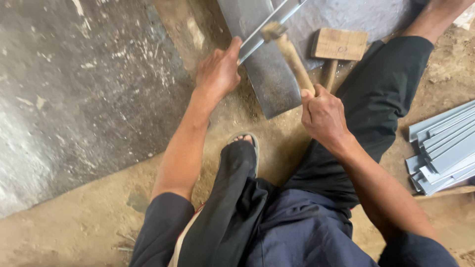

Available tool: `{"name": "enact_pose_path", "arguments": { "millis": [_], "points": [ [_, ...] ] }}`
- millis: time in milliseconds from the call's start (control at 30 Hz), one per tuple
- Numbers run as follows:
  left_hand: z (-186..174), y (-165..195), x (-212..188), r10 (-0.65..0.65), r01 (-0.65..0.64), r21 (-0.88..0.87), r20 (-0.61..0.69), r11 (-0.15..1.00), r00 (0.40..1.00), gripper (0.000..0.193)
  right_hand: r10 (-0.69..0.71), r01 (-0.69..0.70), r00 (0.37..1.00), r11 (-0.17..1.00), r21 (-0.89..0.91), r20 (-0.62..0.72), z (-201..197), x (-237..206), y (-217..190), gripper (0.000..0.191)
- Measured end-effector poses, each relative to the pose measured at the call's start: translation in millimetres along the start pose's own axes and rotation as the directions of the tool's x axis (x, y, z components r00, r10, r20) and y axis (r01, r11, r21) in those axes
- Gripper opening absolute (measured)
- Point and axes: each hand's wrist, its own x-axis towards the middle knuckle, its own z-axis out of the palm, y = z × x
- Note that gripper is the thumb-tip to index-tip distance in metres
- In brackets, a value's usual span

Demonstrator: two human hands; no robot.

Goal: The person assembles metal panels by placing a metal strip into a groove on a larger panel and tapping it into place with a wooden mallet. The person repeats this process for multiple panels, flipping them over to secure the strips on both sides.

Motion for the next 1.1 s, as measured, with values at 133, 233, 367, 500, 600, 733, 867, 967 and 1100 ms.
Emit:
{"name": "enact_pose_path", "arguments": {
  "millis": [133,233,367,500,600,733,867,967,1100],
  "points": [
    [2,-2,10,0.035,-0.035,0.002,-0.077,0.999,0.996,0.062,-0.027,0.032,0.996,0.997,-0.069,0.08,-1,5,-4,0.045],
    [-2,-1,18,0.086,-0.086,0.01,-0.109,0.996,0.99,0.064,-0.044,0.043,0.997,0.999,-0.004,-0.056,0,6,-7,0.047],
    [-10,4,27,0.072,-0.072,-0.005,-0.042,0.997,0.997,0.064,-0.024,0.028,0.998,0.998,-0.062,0.066,1,7,-11,0.046],
    [-15,5,30,0.04,-0.041,-0.03,-0.006,0.999,0.999,0.074,0.04,-0.04,0.999,0.998,0.051,-0.004,3,8,-15,0.042],
    [-16,4,28,0.054,-0.054,-0.01,-0.021,0.998,0.998,0.063,-0.013,0.016,0.998,0.999,-0.048,0.062,6,8,-17,0.04],
    [-19,2,29,0.089,-0.088,0.013,-0.045,0.996,0.995,0.074,-0.008,0.008,0.999,1.0,0.0,0.047,8,8,-18,0.05],
    [-21,1,30,0.091,-0.09,0.022,-0.076,0.996,0.993,0.061,-0.005,0.01,0.997,0.998,-0.059,0.077,7,8,-21,0.042],
    [-21,3,29,0.103,-0.098,0.057,-0.095,0.994,0.99,0.081,0.002,0.0,0.998,0.999,-0.04,0.057,3,12,-27,0.043],
    [-32,-2,28,0.023,-0.023,-0.004,0.065,1.0,0.998,0.063,-0.019,0.031,0.992,0.995,-0.09,0.125,-3,22,-33,0.038]
  ]
}}
